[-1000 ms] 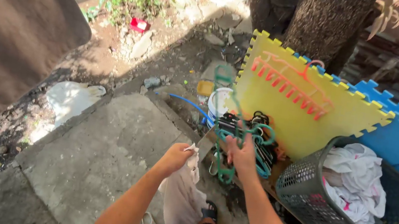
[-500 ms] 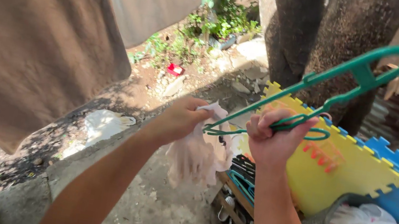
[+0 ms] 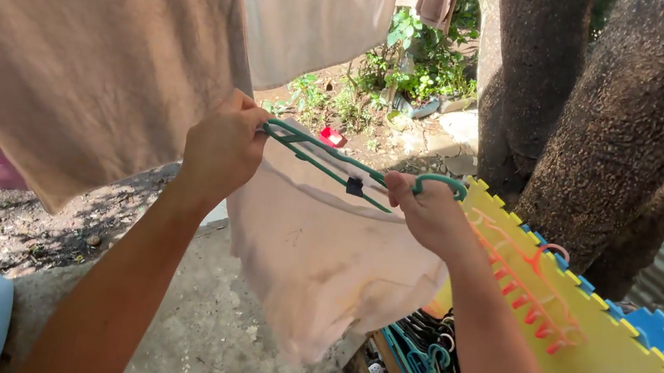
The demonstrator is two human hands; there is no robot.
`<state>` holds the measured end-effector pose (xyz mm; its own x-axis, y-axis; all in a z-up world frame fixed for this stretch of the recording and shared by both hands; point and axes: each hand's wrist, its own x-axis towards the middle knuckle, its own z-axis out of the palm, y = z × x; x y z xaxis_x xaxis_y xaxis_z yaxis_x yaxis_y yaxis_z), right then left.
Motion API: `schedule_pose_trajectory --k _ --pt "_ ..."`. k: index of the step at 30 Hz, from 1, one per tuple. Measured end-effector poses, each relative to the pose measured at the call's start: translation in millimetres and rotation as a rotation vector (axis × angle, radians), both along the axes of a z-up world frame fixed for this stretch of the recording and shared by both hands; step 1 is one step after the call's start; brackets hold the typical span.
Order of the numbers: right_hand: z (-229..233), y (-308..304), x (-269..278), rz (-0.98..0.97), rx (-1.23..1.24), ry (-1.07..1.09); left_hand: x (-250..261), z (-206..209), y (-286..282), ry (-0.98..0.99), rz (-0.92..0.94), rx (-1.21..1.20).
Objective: The person is hanging laundry by placing garments on hangers and then using a reaching pole to hook the hangers onto a high clothesline.
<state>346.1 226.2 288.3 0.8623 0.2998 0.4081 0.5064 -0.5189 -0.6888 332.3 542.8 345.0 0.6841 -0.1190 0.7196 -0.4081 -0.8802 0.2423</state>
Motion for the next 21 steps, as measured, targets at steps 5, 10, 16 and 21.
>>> schedule_pose_trajectory --k 5,10,16,21 --pt "40 8 -10 -0.139 -0.426 0.041 22 -34 3 0.163 0.095 -0.172" --pt "50 28 -7 -0.151 -0.704 0.048 12 -45 -34 0.442 0.037 -0.343" --pt "67 21 -11 0.015 -0.598 0.028 -17 -54 -36 0.136 -0.121 -0.046" --pt "92 12 -33 -0.034 -0.478 0.157 -11 -57 -28 0.33 -0.49 -0.176"
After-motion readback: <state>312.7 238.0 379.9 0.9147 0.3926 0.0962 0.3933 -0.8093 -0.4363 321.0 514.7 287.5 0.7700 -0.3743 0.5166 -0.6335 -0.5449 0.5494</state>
